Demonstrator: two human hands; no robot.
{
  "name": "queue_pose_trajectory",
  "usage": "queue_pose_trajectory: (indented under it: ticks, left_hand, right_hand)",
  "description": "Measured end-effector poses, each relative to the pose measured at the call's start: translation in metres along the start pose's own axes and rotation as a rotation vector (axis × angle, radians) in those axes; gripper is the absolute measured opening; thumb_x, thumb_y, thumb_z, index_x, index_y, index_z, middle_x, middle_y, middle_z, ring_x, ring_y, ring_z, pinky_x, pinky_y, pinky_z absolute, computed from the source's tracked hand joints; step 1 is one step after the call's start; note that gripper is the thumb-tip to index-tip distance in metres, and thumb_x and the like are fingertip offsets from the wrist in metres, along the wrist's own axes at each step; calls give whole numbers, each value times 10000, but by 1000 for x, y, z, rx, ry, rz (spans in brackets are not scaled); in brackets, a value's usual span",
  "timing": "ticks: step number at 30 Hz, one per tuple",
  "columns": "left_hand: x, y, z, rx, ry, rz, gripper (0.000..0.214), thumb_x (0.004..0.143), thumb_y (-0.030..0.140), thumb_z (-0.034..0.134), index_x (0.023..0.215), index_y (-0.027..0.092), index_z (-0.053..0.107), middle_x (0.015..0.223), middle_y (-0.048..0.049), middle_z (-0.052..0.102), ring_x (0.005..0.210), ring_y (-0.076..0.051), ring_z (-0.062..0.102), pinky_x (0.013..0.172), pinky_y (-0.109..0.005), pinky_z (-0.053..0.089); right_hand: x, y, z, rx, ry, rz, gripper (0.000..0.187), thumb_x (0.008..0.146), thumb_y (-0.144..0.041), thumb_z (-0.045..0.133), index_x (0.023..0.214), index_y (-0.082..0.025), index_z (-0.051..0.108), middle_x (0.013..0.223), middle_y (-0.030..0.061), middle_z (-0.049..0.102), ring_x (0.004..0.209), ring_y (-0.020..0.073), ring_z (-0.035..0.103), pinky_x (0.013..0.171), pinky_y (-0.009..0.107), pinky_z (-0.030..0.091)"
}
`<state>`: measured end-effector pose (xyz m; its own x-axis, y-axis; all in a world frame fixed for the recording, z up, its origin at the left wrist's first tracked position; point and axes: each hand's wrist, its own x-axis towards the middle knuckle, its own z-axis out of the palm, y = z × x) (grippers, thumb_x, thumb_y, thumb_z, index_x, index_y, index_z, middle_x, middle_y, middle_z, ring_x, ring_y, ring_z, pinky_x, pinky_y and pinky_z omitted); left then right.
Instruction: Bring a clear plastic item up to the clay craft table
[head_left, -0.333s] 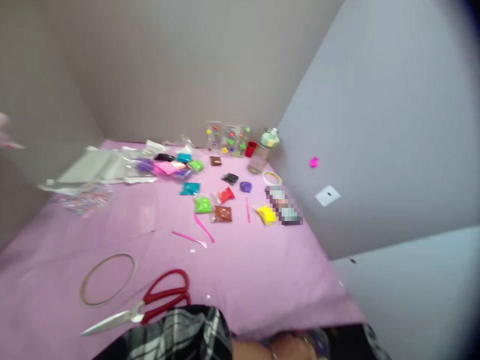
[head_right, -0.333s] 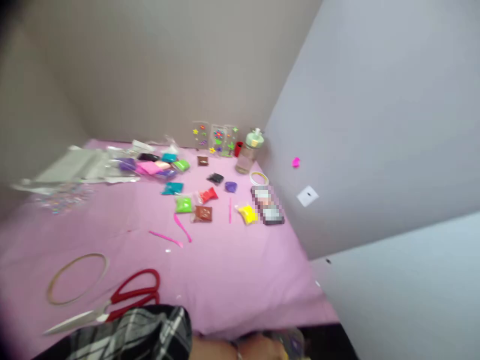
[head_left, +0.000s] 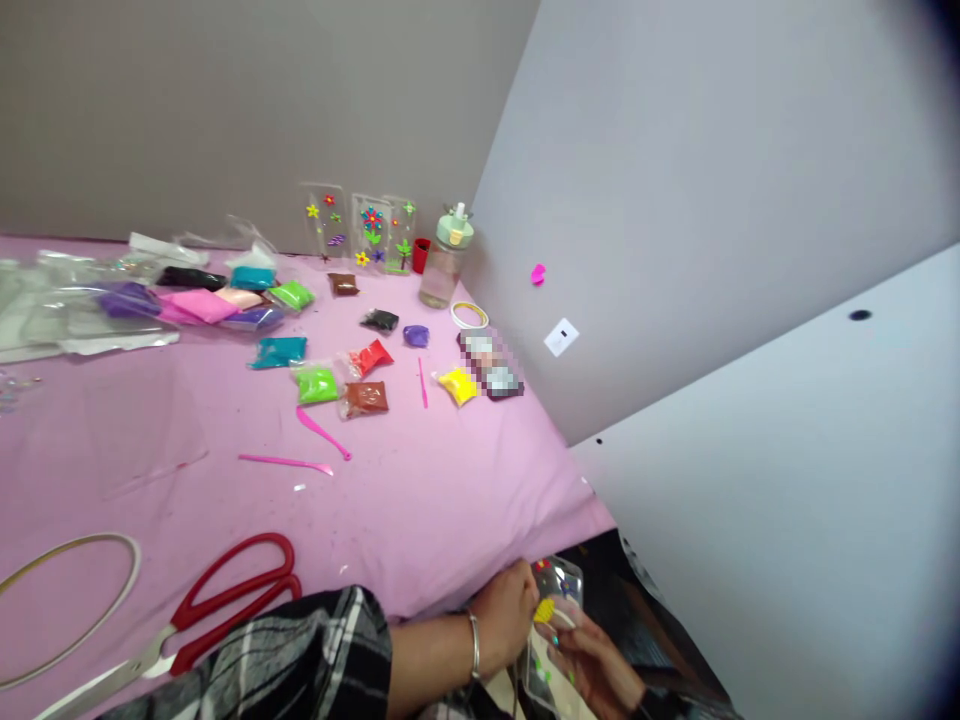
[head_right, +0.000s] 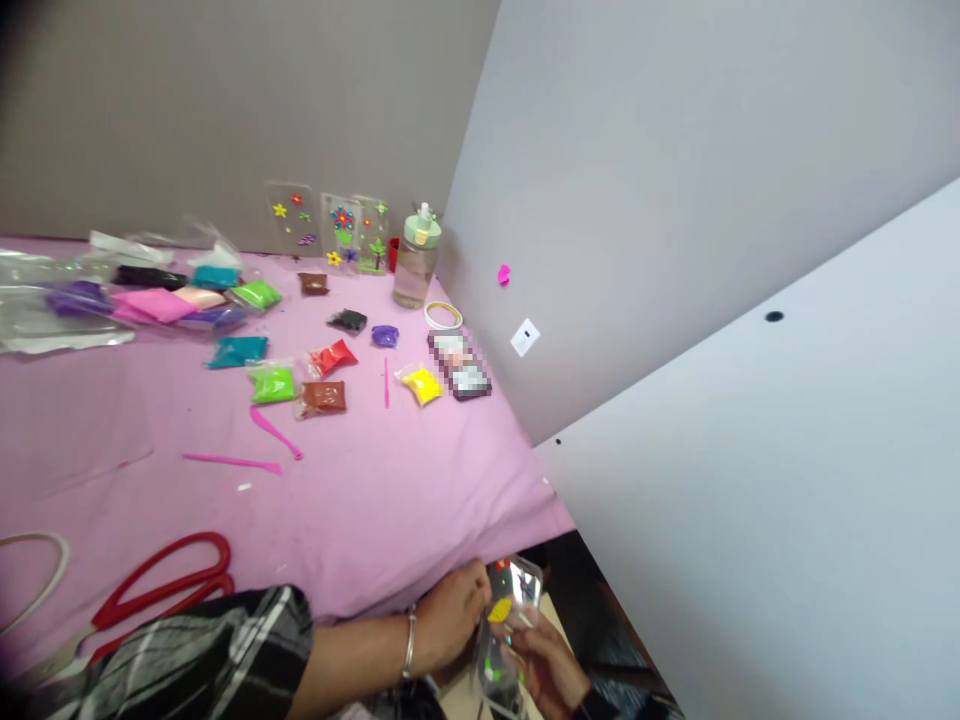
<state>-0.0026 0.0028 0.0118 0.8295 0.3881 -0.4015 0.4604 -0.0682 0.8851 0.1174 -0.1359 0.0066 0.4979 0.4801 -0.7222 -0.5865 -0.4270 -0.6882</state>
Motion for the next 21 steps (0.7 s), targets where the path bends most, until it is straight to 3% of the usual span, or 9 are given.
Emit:
queue_pose_trajectory:
  ticks: [4,8,18,21]
  left_hand:
    - [-6,-4,-1,28,-1,-22,240,943,360,564,1044,148,614,918,-34,656,858,-182,640,808,-391,528]
    - [-9,-9,2,92,-61,-45,332,854,374,673,1086,152,589,894,-23,640,778,-171,618,746,-366,520]
    - [-16,2,-12,245,-123,-13,426,890,335,646,1265,166,539,1096,-78,657,987,-235,646,894,-464,516]
    - [-17,0,-10,242,-128,-34,390,897,337,640,1239,167,563,1089,-75,660,982,-231,651,886,-463,526]
  right_hand:
    - [1,5,-1,166,-93,64,325,524,-110,818,832,-196,758,846,49,782,793,180,739,680,203,540]
    - [1,8,2,164,-141,54,360,546,-113,803,899,-165,762,860,74,784,714,188,724,705,261,541]
    - [-6,8,11,87,-251,17,371,583,-201,820,947,-173,753,851,72,777,744,209,722,711,277,512]
    - [-8,8,15,58,-264,12,390,561,-210,845,937,-160,757,796,66,766,714,201,715,704,268,501]
